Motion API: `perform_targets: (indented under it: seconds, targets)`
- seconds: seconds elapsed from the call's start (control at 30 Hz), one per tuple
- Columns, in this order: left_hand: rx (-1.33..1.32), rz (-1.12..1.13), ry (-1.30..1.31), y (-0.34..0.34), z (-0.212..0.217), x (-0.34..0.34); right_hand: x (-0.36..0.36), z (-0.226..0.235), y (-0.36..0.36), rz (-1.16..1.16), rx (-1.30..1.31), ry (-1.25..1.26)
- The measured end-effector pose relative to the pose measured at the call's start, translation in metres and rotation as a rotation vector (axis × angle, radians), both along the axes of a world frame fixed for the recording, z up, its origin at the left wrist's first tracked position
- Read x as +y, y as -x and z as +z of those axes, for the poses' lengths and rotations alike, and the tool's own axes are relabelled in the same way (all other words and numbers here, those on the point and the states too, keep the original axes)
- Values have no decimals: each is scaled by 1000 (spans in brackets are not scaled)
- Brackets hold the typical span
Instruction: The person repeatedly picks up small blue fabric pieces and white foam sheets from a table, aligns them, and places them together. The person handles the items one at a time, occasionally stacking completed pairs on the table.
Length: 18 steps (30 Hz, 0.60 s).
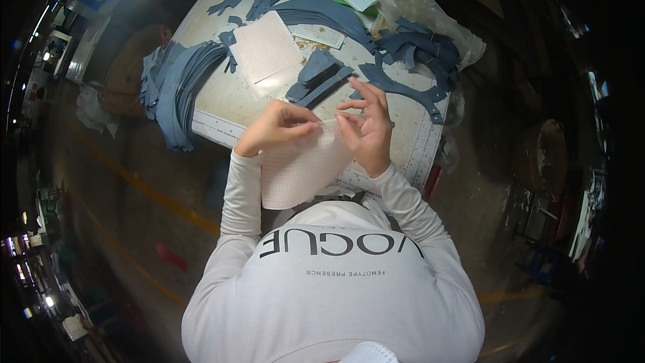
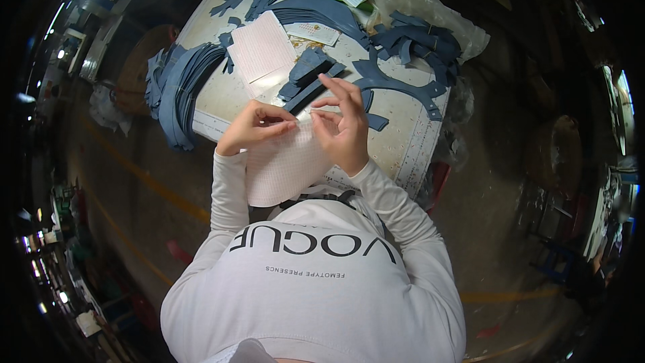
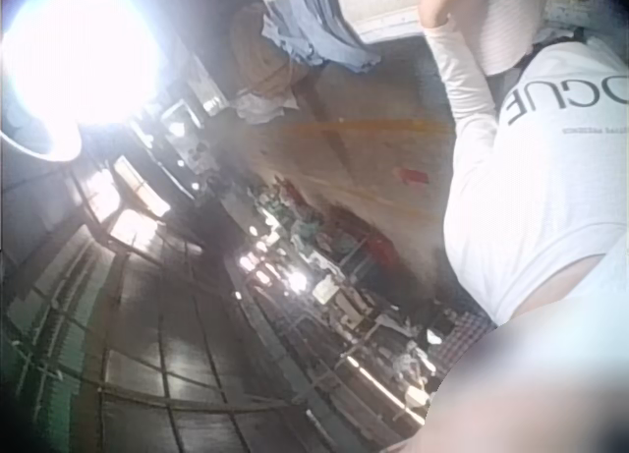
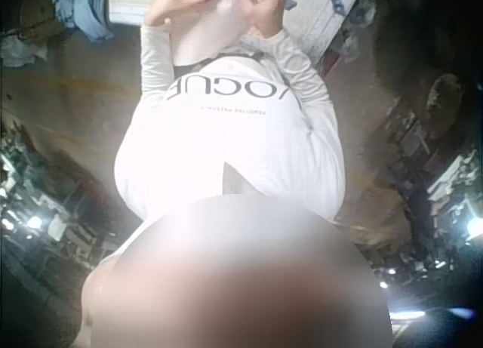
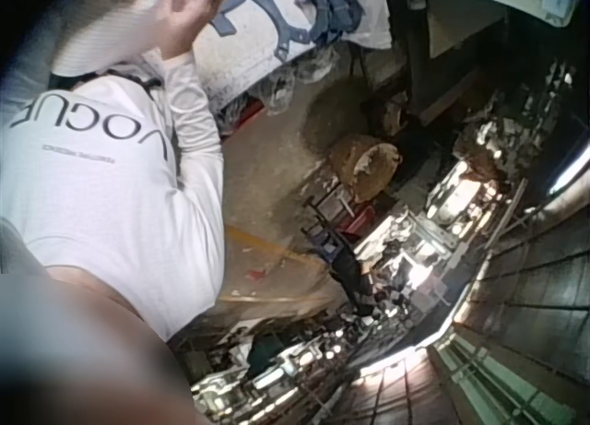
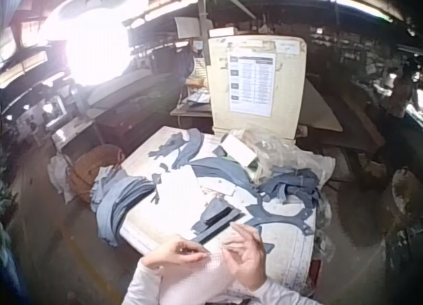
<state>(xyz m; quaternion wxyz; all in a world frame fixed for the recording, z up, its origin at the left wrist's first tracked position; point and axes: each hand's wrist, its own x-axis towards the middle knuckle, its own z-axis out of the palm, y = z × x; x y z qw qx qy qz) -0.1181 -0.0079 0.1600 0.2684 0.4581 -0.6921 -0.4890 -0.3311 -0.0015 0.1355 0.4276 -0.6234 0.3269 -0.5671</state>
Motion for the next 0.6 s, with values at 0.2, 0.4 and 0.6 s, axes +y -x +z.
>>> perform_targets:
  seconds: [0.2, 0.4, 0.6]
  targets:
    - [352, 645, -47, -100, -75, -29, -16, -19, 24, 168, -422, -487]
    - [239, 1216, -20, -166, -152, -38, -26, -46, 65, 172, -348, -704]
    - [-909, 1283, 500, -106, -145, -39, -38, -97, 114, -303, 283, -304]
